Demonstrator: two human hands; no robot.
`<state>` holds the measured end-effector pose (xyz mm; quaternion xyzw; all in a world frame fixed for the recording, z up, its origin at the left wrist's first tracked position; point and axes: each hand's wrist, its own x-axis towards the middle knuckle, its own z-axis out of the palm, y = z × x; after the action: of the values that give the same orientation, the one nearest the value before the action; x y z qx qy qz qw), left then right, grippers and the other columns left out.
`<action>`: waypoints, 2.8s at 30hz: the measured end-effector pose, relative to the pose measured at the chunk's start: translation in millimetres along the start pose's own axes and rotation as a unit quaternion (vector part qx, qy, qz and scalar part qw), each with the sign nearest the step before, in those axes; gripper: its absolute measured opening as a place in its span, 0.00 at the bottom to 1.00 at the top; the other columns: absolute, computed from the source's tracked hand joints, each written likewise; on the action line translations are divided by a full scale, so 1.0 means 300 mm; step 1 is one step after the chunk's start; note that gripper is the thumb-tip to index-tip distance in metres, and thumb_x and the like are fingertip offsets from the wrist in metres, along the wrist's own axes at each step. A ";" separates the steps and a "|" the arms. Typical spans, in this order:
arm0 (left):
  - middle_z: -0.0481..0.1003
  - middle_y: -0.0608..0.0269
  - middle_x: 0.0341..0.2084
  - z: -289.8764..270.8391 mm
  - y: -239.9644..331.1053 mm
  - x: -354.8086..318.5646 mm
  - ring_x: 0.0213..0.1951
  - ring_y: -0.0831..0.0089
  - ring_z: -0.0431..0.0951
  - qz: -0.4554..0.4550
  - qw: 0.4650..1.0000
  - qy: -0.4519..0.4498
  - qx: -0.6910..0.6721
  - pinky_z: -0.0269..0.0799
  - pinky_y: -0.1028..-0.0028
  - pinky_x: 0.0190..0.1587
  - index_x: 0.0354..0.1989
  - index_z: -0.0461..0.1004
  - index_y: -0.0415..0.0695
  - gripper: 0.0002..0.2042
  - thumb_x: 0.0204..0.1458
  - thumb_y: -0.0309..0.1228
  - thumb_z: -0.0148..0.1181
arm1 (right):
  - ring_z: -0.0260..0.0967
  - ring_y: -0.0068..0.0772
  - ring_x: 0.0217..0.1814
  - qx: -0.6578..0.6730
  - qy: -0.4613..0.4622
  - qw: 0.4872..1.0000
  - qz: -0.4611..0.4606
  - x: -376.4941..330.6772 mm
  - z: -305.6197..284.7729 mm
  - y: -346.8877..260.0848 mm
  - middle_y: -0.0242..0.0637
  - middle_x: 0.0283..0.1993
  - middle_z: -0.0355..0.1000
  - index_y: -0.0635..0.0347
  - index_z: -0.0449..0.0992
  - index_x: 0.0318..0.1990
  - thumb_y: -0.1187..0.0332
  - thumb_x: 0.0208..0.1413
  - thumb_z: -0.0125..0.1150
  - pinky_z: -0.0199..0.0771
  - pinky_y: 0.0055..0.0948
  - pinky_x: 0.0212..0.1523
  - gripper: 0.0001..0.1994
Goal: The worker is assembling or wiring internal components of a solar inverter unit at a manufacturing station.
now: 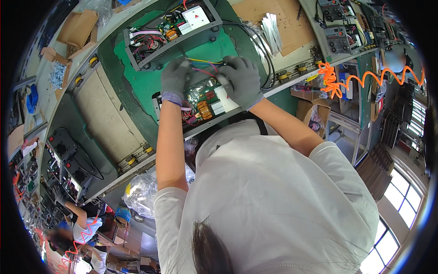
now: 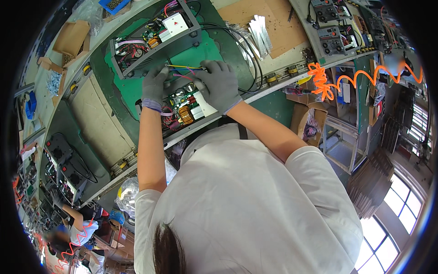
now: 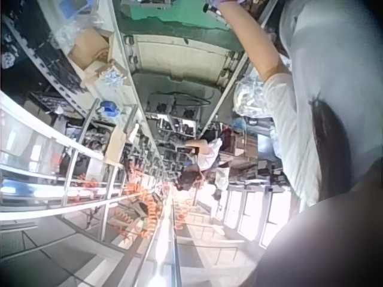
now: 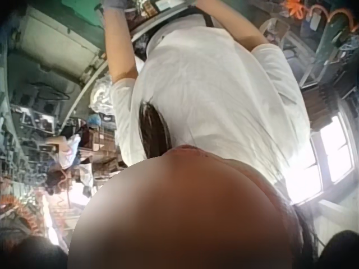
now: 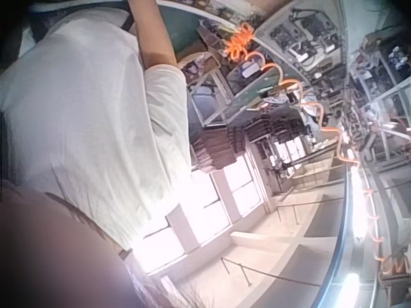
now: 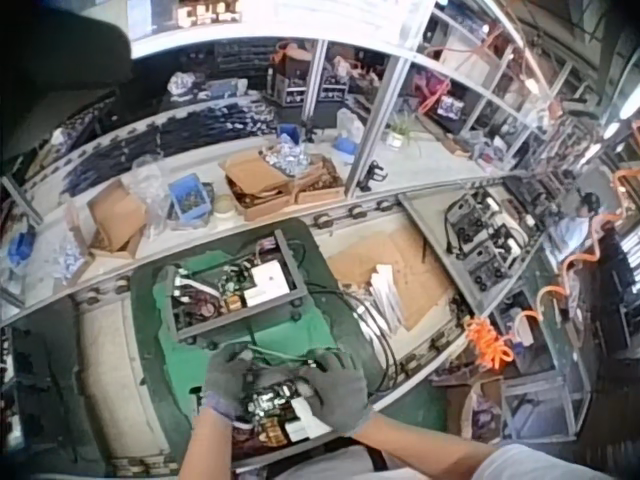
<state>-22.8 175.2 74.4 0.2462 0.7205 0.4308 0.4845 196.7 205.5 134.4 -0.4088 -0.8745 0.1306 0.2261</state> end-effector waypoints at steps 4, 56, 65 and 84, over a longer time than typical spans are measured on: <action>0.82 0.61 0.33 -0.002 -0.009 -0.056 0.29 0.77 0.79 -0.023 0.999 0.038 0.014 0.74 0.76 0.31 0.47 0.80 0.38 0.15 0.54 0.33 0.67 | 0.68 0.46 0.55 0.015 0.000 0.999 0.048 -0.025 0.003 0.028 0.36 0.53 0.72 0.47 0.81 0.42 0.57 0.56 0.62 0.65 0.46 0.56 0.10; 0.79 0.63 0.37 0.181 0.030 -0.019 0.41 0.61 0.80 0.248 0.894 -0.124 0.352 0.77 0.62 0.46 0.42 0.84 0.55 0.10 0.54 0.39 0.63 | 0.76 0.58 0.47 0.065 -0.047 0.993 0.082 -0.102 0.023 0.049 0.54 0.58 0.72 0.59 0.74 0.45 0.67 0.59 0.58 0.78 0.43 0.43 0.09; 0.78 0.62 0.36 0.173 0.022 -0.027 0.40 0.61 0.80 0.245 0.904 -0.122 0.330 0.77 0.62 0.45 0.40 0.84 0.53 0.09 0.53 0.37 0.63 | 0.76 0.56 0.44 0.065 -0.027 0.995 0.070 -0.098 0.033 0.054 0.53 0.55 0.74 0.59 0.75 0.43 0.63 0.63 0.58 0.78 0.41 0.40 0.10; 0.78 0.60 0.37 0.196 0.038 -0.010 0.44 0.58 0.79 0.257 0.884 -0.145 0.362 0.75 0.60 0.48 0.39 0.84 0.51 0.09 0.53 0.35 0.61 | 0.76 0.52 0.38 0.027 -0.029 0.999 0.029 -0.102 0.027 0.054 0.45 0.42 0.76 0.56 0.77 0.41 0.66 0.58 0.61 0.76 0.43 0.36 0.07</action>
<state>31.2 201.1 76.4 0.6405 0.6598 0.2088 0.3329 220.6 191.7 111.8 -0.4236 -0.8647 0.1727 0.2076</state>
